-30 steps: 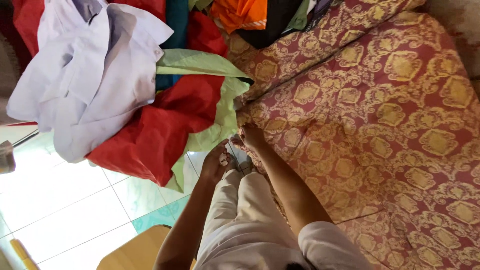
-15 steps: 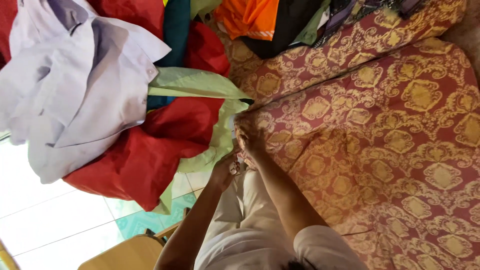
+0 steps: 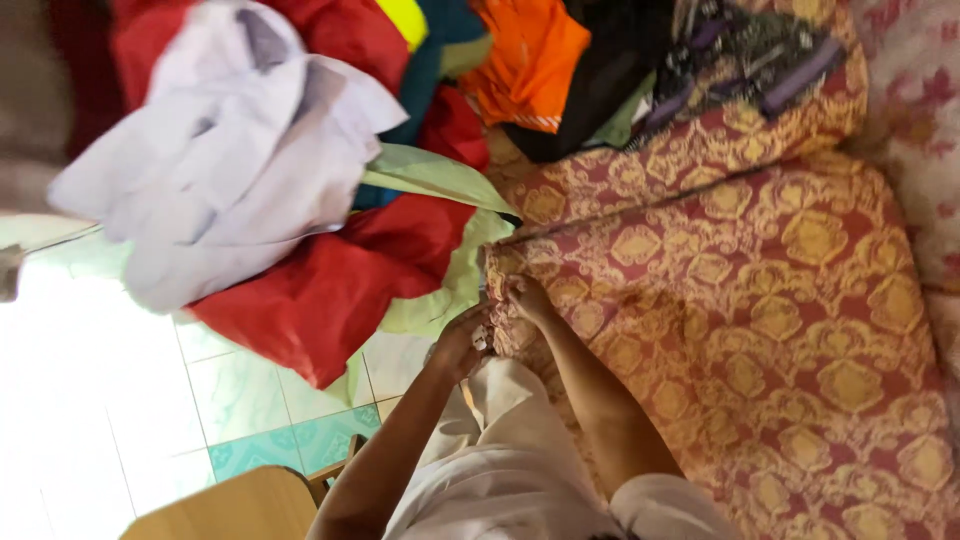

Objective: Sort various items of clothing and place a shirt onto a clothes hanger.

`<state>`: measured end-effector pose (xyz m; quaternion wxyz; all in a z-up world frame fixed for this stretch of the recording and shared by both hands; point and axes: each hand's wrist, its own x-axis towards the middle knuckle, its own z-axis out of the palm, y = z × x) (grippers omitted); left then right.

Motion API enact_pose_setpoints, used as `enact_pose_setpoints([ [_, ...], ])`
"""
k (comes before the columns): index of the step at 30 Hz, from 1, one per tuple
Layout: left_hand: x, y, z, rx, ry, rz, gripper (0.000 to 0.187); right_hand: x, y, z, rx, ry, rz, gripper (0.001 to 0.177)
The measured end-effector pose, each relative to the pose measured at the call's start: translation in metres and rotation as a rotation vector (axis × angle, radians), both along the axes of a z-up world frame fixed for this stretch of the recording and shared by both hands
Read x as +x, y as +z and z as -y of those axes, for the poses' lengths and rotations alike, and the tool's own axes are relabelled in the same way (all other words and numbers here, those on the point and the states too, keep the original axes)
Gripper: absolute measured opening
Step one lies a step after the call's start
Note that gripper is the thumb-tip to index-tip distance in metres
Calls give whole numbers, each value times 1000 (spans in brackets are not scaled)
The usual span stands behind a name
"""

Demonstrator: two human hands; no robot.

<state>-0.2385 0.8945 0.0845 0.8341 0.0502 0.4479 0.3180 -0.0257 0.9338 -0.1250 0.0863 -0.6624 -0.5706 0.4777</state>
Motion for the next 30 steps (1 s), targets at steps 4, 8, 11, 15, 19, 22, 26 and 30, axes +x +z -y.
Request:
enact_pose_setpoints([
  [4, -2, 41, -13, 63, 33, -77, 32, 0, 21, -18, 174, -104, -121, 35],
  [8, 5, 14, -12, 140, 144, 9, 34, 3, 81, -33, 92, -355, -509, 40],
  [11, 19, 8, -10, 150, 218, 69, 33, 18, 101, -37, 150, -308, -491, 37],
  [15, 31, 57, -12, 145, 189, 32, 32, 36, 137, -39, 380, -258, -469, 32],
  [19, 38, 51, -6, 143, 223, 14, 30, 40, 157, -49, 193, -349, -600, 35],
  [22, 36, 45, 0, 172, 288, 61, 29, 32, 172, -50, 95, -397, -606, 33],
  [26, 30, 87, -2, 164, 259, 15, 31, 16, 200, -52, 302, -302, -594, 28],
  [30, 35, 75, -14, 189, 263, 31, 32, 26, 188, -55, 308, -297, -606, 27],
])
